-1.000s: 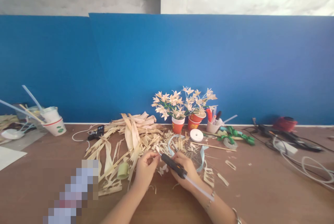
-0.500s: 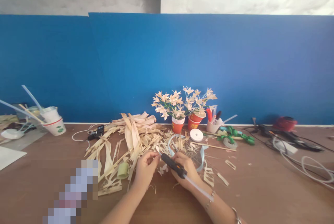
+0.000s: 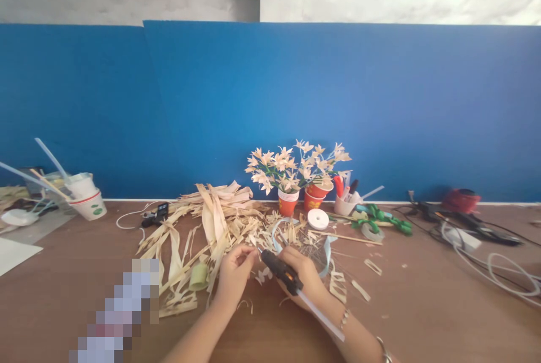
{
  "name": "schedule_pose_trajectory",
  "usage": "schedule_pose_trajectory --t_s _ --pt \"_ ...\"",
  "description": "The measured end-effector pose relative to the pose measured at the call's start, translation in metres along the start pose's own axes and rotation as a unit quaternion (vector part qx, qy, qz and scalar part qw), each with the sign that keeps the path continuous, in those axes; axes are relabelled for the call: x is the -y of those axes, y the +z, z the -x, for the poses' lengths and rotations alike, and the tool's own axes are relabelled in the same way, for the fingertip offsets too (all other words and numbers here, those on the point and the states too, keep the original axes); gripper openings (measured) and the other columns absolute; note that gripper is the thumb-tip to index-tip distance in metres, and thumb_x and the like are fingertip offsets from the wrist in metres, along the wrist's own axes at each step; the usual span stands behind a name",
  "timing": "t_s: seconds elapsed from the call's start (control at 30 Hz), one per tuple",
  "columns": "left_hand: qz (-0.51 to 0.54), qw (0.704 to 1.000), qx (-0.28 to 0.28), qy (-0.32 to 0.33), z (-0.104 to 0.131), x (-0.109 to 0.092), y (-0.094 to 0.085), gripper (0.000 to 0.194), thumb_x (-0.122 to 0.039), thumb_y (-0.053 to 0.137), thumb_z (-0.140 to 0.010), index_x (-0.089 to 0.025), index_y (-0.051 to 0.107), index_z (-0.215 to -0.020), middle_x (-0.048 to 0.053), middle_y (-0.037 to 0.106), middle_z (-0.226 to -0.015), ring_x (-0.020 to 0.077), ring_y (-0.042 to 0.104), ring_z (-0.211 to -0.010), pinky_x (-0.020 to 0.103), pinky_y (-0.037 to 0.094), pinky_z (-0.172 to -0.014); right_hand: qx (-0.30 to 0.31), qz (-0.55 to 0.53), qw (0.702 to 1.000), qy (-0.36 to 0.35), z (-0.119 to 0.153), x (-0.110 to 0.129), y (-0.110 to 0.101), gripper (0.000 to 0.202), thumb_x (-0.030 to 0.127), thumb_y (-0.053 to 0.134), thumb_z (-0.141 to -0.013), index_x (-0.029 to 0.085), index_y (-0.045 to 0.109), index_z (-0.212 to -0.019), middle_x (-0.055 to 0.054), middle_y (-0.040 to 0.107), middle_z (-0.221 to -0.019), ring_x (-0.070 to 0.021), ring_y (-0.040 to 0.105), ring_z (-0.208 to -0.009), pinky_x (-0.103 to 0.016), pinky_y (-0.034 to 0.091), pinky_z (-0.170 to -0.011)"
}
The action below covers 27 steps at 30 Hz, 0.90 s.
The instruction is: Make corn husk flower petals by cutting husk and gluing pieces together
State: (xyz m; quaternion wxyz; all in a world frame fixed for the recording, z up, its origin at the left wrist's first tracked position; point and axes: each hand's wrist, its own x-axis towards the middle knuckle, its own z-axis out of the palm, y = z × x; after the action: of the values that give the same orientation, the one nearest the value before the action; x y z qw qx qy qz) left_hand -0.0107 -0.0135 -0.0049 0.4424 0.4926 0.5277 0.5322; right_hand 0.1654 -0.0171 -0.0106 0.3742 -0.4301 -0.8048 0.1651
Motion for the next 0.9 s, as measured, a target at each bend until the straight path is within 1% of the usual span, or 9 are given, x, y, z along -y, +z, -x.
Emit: schedule_pose_trajectory --t_s 0.1,0.2,0.27,0.33,0.43,0.53,0.6,0.73,0.9 --pt "0.009 1.000 -0.013 -0.021 0.001 -0.002 -0.001 0.029 -0.045 0.063 -0.069 -0.016 0.062 -0.072 -0.008 0.041 -0.042 0.0079 0.035 -0.039 0.019 0.026 -0.041 -0.002 0.028 0.999 0.035 0.001 0.003 -0.003 0.007 0.016 0.054 -0.068 0.020 0.048 -0.069 0.003 0.050 -0.062 -0.0123 0.048 -0.055 -0.020 0.034 -0.051" --pt "0.041 0.998 -0.008 -0.041 0.002 -0.004 -0.002 0.029 -0.045 0.063 -0.070 -0.016 0.061 -0.074 -0.008 0.040 -0.042 0.0077 0.036 -0.042 0.018 0.027 -0.044 -0.017 0.058 0.993 0.100 0.000 0.006 -0.003 0.009 0.019 0.052 -0.070 0.021 0.046 -0.077 0.003 0.054 -0.060 -0.0140 0.051 -0.055 -0.021 0.035 -0.052" --pt "0.068 0.996 0.022 -0.054 0.003 -0.006 -0.002 0.029 -0.044 0.064 -0.069 -0.017 0.060 -0.075 -0.008 0.040 -0.043 0.0072 0.035 -0.043 0.017 0.026 -0.045 -0.042 0.078 0.987 0.137 -0.002 0.006 -0.002 0.016 0.019 0.052 -0.070 0.021 0.046 -0.084 0.001 0.059 -0.066 -0.0164 0.056 -0.058 -0.023 0.037 -0.054" --pt "0.088 0.991 0.076 -0.072 0.006 -0.008 -0.001 0.028 -0.043 0.066 -0.068 -0.017 0.058 -0.073 -0.007 0.044 -0.048 0.0058 0.036 -0.044 0.017 0.025 -0.045 -0.074 0.090 0.982 0.152 -0.003 0.002 0.000 0.022 0.018 0.052 -0.069 0.020 0.045 -0.090 -0.002 0.062 -0.074 -0.0197 0.059 -0.067 -0.025 0.041 -0.059" --pt "0.089 0.976 0.175 -0.091 0.010 -0.008 0.002 0.027 -0.039 0.070 -0.064 -0.016 0.057 -0.068 -0.004 0.054 -0.067 0.0030 0.038 -0.043 0.017 0.025 -0.043 -0.112 0.100 0.978 0.144 -0.004 -0.006 0.005 0.032 0.015 0.049 -0.068 0.017 0.043 -0.099 -0.007 0.063 -0.083 -0.0235 0.061 -0.078 -0.031 0.044 -0.068" --pt "0.055 0.965 0.247 -0.065 0.012 -0.004 0.006 0.028 -0.039 0.071 -0.062 -0.014 0.059 -0.067 0.000 0.057 -0.078 0.0026 0.040 -0.042 0.019 0.029 -0.041 -0.129 0.138 0.974 0.126 -0.003 -0.014 0.010 0.042 0.011 0.045 -0.065 0.015 0.043 -0.107 -0.011 0.062 -0.092 -0.0262 0.059 -0.087 -0.037 0.044 -0.075" --pt "0.023 0.964 0.261 -0.051 0.012 0.000 0.007 0.027 -0.039 0.069 -0.064 -0.014 0.059 -0.067 -0.001 0.056 -0.071 0.0031 0.039 -0.040 0.020 0.028 -0.040 -0.126 0.165 0.971 0.116 -0.002 -0.016 0.013 0.047 0.010 0.043 -0.063 0.014 0.045 -0.110 -0.012 0.060 -0.095 -0.0273 0.056 -0.091 -0.039 0.043 -0.077" --pt "0.006 0.967 0.244 -0.066 0.013 0.000 0.007 0.026 -0.038 0.068 -0.066 -0.013 0.061 -0.067 -0.005 0.050 -0.057 0.0036 0.033 -0.040 0.019 0.023 -0.040 -0.103 0.157 0.976 0.110 -0.001 -0.014 0.015 0.049 0.008 0.042 -0.060 0.014 0.049 -0.109 -0.011 0.058 -0.094 -0.0257 0.053 -0.091 -0.037 0.043 -0.077" --pt "0.096 0.954 0.263 -0.110 0.014 -0.004 0.003 0.026 -0.035 0.072 -0.064 -0.012 0.062 -0.069 0.002 0.063 -0.069 0.0019 0.033 -0.042 0.019 0.019 -0.043 -0.091 0.086 0.988 0.090 -0.004 -0.008 0.011 0.041 0.007 0.044 -0.061 0.015 0.051 -0.101 -0.009 0.057 -0.091 -0.0228 0.053 -0.085 -0.035 0.043 -0.076"
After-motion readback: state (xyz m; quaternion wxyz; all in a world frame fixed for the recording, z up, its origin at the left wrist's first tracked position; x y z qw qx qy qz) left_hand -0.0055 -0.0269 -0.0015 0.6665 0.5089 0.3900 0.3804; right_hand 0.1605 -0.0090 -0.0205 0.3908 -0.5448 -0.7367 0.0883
